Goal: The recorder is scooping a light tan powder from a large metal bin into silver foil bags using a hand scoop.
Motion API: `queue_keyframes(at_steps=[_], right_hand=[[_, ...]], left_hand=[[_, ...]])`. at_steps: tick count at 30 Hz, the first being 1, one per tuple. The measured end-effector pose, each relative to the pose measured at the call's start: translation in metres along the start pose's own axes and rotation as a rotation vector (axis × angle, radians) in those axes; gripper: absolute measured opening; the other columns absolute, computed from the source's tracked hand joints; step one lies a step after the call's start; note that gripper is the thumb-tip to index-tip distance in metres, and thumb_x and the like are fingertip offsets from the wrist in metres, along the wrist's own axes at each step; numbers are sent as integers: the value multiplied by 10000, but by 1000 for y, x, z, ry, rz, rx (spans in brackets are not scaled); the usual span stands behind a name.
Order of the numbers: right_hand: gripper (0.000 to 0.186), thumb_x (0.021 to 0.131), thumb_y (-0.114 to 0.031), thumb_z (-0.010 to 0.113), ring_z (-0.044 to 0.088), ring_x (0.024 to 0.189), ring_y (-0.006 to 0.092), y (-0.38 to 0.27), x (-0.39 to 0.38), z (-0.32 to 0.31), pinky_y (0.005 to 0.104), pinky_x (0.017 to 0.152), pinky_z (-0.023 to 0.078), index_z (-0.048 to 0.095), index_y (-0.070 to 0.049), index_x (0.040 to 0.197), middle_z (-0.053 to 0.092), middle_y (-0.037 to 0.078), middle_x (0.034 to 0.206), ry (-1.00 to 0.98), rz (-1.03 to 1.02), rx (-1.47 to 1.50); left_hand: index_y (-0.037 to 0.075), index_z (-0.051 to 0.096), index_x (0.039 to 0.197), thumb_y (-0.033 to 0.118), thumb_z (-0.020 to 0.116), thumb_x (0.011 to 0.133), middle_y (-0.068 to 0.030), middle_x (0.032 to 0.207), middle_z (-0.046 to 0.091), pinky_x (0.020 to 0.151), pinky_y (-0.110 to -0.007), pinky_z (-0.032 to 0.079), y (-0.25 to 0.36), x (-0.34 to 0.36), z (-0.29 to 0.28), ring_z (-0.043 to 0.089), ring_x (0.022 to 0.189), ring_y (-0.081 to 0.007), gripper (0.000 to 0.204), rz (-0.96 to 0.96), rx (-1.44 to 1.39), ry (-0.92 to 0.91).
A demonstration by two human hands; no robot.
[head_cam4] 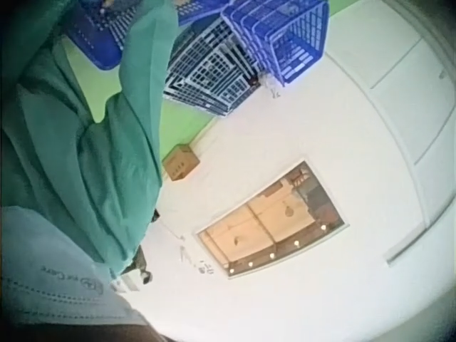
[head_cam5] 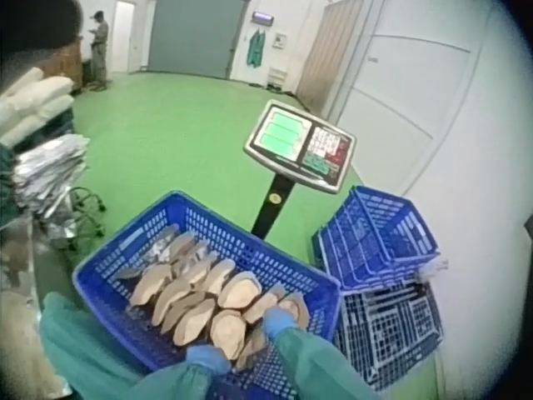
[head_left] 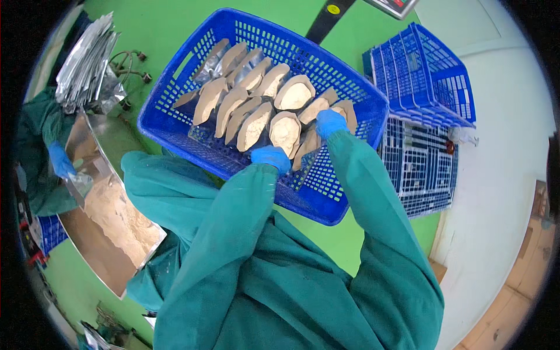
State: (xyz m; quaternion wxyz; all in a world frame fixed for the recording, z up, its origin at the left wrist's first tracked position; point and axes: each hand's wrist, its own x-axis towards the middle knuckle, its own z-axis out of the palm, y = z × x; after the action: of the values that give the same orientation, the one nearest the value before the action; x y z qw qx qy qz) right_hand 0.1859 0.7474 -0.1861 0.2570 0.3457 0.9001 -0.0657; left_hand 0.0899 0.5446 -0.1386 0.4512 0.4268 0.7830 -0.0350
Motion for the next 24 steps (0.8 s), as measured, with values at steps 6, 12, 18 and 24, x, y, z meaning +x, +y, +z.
queue_keyframes(at_steps=[6, 12, 18, 24], right_hand=[[375, 793, -363, 602, 649, 901, 334, -1, -21, -37, 438, 798, 512, 677, -57, 997, 670, 174, 972, 45, -54, -21], [331, 782, -330, 572, 655, 880, 315, -42, -37, -100, 413, 778, 513, 690, -43, 899, 674, 183, 907, 91, -182, 119], [364, 814, -364, 559, 626, 802, 376, -199, -49, -172, 470, 737, 486, 654, -19, 882, 641, 206, 832, 310, -538, 534], [338, 792, -341, 555, 604, 818, 403, -370, -132, -202, 486, 725, 466, 616, -20, 878, 619, 229, 844, 302, -1157, 671]], left_hand=[[38, 622, 833, 346, 555, 845, -154, 819, 636, 690, -419, 480, -61, -112, -82, 620, 769, -304, 315, 63, -114, 612], [42, 555, 810, 146, 592, 880, -3, 737, 511, 649, -257, 404, -186, -228, -83, 466, 713, -97, 131, 136, -581, 1179], [60, 631, 1035, 235, 527, 920, -98, 973, 641, 797, -315, 466, -355, -342, -5, 573, 873, -186, 234, -214, -777, 1390], [-18, 614, 965, 307, 519, 926, -150, 792, 614, 637, -363, 484, -392, -512, 137, 545, 686, -248, 340, -1050, -256, 1401]])
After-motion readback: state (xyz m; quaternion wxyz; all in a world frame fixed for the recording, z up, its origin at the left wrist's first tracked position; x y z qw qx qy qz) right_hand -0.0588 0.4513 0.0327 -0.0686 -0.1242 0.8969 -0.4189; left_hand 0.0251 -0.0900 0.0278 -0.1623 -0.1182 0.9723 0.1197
